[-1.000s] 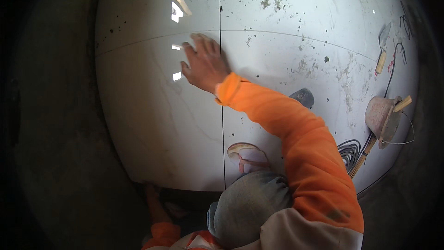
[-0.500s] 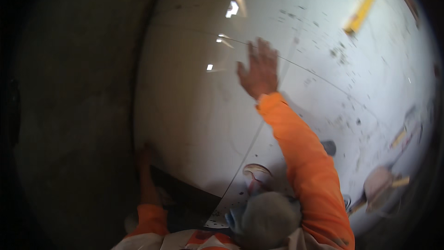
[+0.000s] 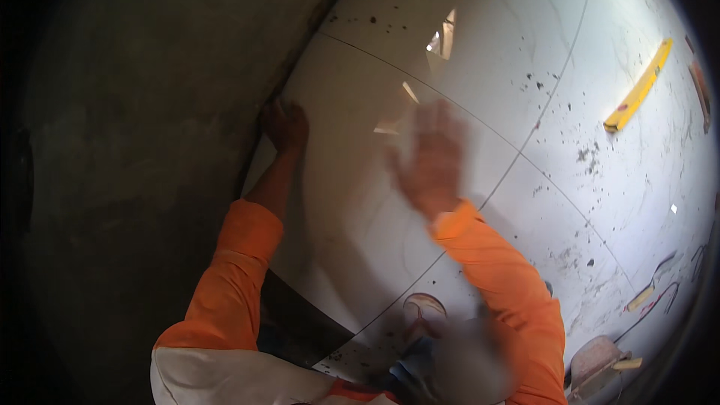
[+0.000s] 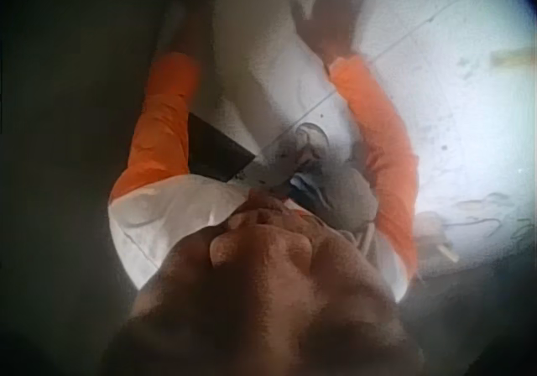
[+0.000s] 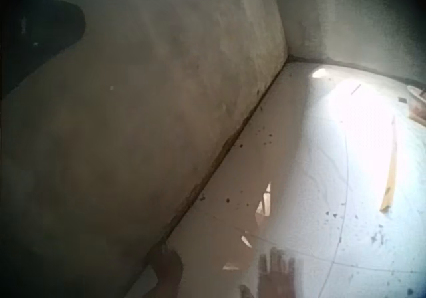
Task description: The person positions a large floor tile onto a prepared surface, taps it repeatedly with a rubber mallet to level it, and checks the alignment with a spirit level and their hands.
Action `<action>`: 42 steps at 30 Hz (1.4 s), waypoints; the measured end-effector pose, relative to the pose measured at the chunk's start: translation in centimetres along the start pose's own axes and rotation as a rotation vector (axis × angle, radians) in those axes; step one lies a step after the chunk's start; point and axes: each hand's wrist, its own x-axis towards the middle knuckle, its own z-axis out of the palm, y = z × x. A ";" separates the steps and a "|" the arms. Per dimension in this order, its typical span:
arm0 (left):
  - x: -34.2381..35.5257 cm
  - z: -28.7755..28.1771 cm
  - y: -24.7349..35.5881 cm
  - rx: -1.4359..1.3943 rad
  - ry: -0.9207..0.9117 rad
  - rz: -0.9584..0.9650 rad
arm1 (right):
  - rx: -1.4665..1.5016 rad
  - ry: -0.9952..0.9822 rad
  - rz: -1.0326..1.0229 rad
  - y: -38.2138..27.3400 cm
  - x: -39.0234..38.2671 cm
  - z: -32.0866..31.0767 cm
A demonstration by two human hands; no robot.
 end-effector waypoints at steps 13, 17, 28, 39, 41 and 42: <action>0.0 2.0 -1.2 -0.092 0.006 0.105 | -0.231 -0.085 0.130 5.4 -1.1 3.2; 1.1 1.6 -6.8 -0.008 -0.041 0.063 | 0.322 -0.286 -0.178 -7.0 -1.0 2.7; -5.9 1.7 7.4 0.153 -0.079 0.329 | -0.194 -0.023 0.312 8.6 -5.6 0.3; -15.3 -2.3 27.7 -0.194 -0.390 0.896 | 0.088 -0.016 0.242 8.4 -16.7 -2.8; -18.9 -2.2 27.8 -0.131 -0.391 0.990 | 0.190 0.297 0.227 10.3 -12.1 -4.4; -20.3 -2.4 27.6 -0.090 -0.391 1.044 | 0.198 0.392 0.187 10.7 -8.2 -6.3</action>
